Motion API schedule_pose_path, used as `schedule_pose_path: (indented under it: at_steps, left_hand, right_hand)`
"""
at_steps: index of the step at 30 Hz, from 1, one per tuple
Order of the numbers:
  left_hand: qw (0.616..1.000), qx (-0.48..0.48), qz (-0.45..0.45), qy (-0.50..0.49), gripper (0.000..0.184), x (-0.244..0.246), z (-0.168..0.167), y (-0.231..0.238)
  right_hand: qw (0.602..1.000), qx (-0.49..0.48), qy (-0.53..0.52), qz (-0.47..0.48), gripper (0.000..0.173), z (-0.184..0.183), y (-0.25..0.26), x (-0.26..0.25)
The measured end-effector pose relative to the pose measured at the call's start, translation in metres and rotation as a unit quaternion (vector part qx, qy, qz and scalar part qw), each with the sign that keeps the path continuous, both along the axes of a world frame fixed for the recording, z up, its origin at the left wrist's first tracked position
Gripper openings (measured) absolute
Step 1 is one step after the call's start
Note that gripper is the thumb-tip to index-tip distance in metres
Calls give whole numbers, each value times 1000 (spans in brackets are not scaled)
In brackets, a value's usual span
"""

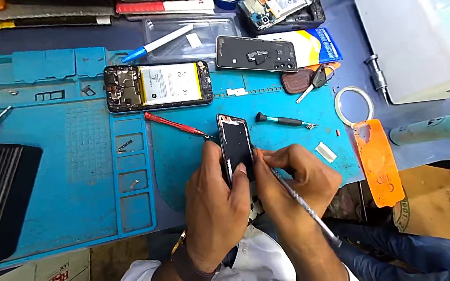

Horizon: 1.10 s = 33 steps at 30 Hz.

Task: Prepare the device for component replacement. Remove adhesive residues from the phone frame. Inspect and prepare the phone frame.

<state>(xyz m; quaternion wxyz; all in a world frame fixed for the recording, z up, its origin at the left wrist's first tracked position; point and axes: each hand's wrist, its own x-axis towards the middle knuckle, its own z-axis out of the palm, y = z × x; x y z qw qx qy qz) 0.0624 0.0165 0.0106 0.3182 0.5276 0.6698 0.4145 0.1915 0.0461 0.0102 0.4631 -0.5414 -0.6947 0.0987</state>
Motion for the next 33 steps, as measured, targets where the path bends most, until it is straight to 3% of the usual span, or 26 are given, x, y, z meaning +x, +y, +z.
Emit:
schedule_pose_path:
  at_steps: [4,10,16,19,22,28,33]
  left_hand:
    - [1000,-3,-8,-1,20,-1,1,0]
    - [1000,-5,2,5,22,0,1,0]
    - [1000,-6,-5,4,21,-1,1,-2]
    - [1000,-8,1,-1,22,0,1,-2]
    - [1000,-7,5,3,21,1,1,-2]
    - [1000,-7,-2,-6,20,0,2,-2]
    - [1000,0,-1,-14,20,0,2,-1]
  right_hand:
    - [1000,13,-4,-2,20,-1,31,-4]
    - [1000,-15,23,12,16,0,-6,3]
    - [999,16,11,31,16,-3,25,-2]
    - [998,-12,26,61,12,-1,-13,11]
    - [999,-4,42,33,17,-9,-47,19]
    - [990,3,142,20,18,-18,-53,19]
    - [990,-1,142,16,18,-16,-53,18]
